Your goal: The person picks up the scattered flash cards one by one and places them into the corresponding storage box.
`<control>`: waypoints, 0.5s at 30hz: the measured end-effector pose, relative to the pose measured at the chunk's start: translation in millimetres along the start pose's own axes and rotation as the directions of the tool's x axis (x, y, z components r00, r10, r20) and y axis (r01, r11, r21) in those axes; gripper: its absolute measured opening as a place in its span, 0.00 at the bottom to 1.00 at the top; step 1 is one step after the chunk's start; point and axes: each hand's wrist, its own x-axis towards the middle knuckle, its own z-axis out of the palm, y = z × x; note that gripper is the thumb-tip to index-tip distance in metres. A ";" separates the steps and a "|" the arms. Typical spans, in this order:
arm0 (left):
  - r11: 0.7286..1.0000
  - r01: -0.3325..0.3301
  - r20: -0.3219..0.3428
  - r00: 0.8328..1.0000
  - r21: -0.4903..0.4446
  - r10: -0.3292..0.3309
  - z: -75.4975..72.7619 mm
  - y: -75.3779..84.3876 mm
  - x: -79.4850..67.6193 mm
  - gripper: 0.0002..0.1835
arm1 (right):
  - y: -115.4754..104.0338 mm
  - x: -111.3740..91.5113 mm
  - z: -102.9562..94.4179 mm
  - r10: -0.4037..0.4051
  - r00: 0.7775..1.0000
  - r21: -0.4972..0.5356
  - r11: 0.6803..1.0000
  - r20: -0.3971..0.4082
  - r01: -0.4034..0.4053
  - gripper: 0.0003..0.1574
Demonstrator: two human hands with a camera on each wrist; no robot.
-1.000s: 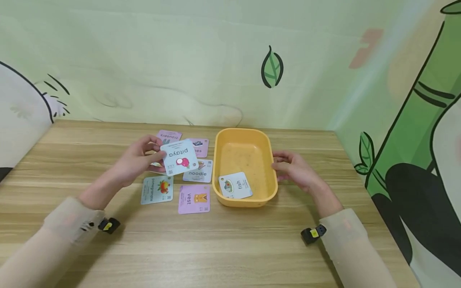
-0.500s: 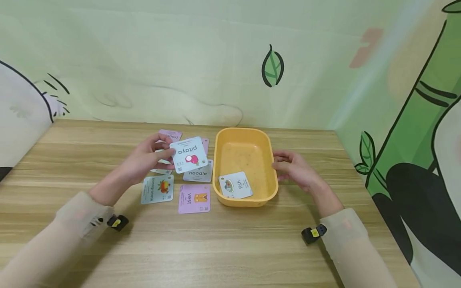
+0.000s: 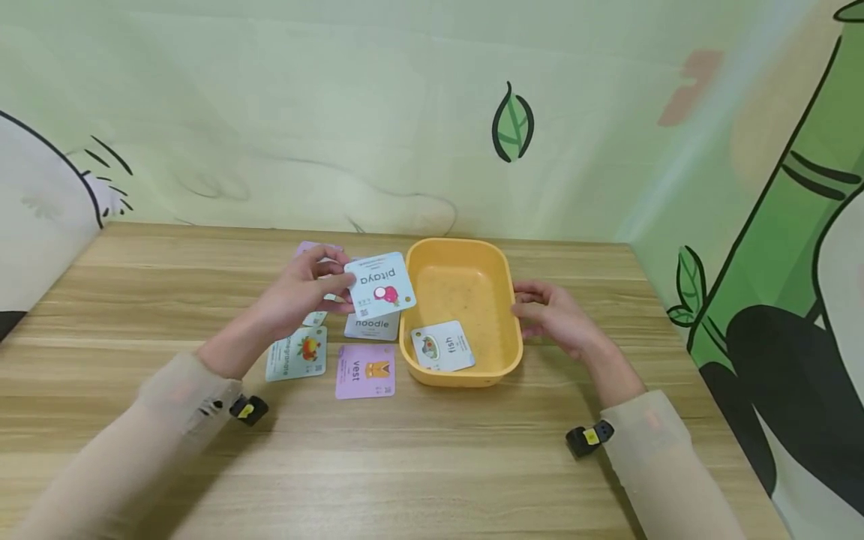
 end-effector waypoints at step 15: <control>1.000 0.012 0.039 0.999 -0.004 -0.012 23.8 0.8 17.9 0.18 | 1.0 0.4 -0.4 -0.004 1.000 0.004 1.000 0.003 0.004 0.37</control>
